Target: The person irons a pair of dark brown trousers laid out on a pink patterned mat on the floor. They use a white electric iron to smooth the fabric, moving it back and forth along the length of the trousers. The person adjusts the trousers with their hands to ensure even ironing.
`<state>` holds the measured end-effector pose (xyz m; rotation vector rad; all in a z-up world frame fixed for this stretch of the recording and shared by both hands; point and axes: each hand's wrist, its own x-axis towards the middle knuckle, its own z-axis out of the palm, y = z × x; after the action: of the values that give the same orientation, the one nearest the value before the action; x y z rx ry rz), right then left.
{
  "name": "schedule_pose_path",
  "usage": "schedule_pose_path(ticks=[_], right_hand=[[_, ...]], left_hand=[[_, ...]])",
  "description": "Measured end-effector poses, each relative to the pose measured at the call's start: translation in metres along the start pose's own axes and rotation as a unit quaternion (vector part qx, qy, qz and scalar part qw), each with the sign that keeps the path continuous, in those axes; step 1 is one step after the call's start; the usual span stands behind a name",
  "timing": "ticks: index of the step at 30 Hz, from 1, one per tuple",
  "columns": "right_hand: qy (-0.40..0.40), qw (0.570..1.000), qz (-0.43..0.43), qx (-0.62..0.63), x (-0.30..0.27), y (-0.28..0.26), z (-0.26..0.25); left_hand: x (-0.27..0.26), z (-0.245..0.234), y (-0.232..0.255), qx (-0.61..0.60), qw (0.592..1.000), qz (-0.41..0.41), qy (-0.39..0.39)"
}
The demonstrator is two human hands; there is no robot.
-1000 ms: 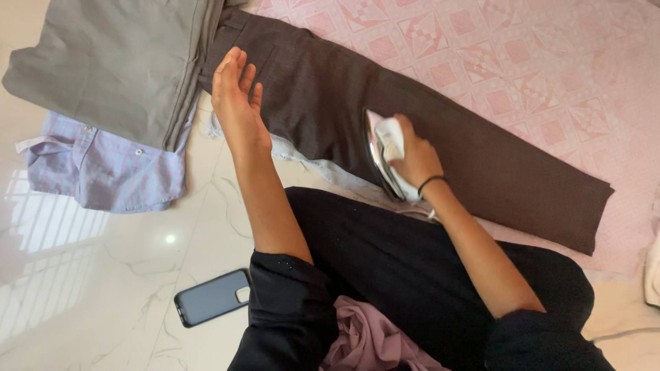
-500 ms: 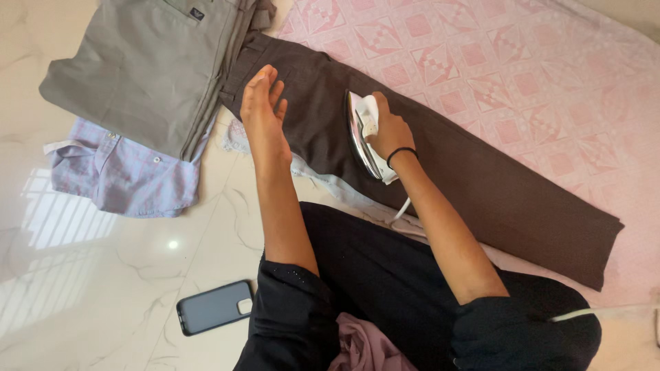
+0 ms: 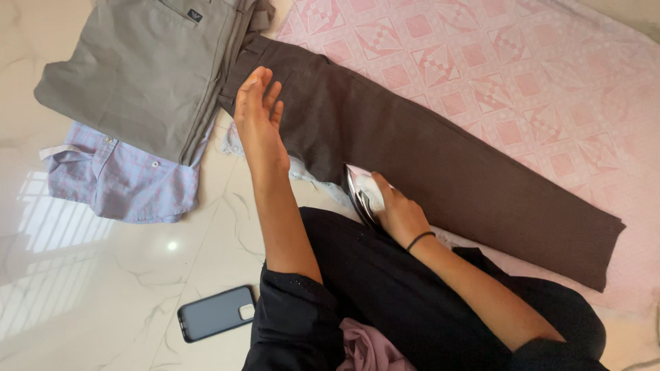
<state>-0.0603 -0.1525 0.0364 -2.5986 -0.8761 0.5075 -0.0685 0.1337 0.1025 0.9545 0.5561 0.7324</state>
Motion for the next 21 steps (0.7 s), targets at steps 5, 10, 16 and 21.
schedule_pose_path(ticks=[5,10,16,21], right_hand=[[0.017,0.999,0.037,0.019,0.106,-0.008,-0.015],[0.086,0.995,0.054,0.017,0.193,0.001,-0.039],[0.078,0.995,0.067,0.003,0.159,0.048,-0.048],[0.072,0.988,0.133,-0.005,0.08,0.113,-0.063]], left_hand=[[-0.001,0.004,-0.002,0.006,1.0,-0.012,-0.001],[-0.005,0.003,-0.003,0.011,0.999,-0.023,0.022],[-0.005,-0.008,-0.007,0.018,1.0,-0.006,0.01],[-0.002,-0.009,-0.015,0.038,0.999,-0.013,-0.007]])
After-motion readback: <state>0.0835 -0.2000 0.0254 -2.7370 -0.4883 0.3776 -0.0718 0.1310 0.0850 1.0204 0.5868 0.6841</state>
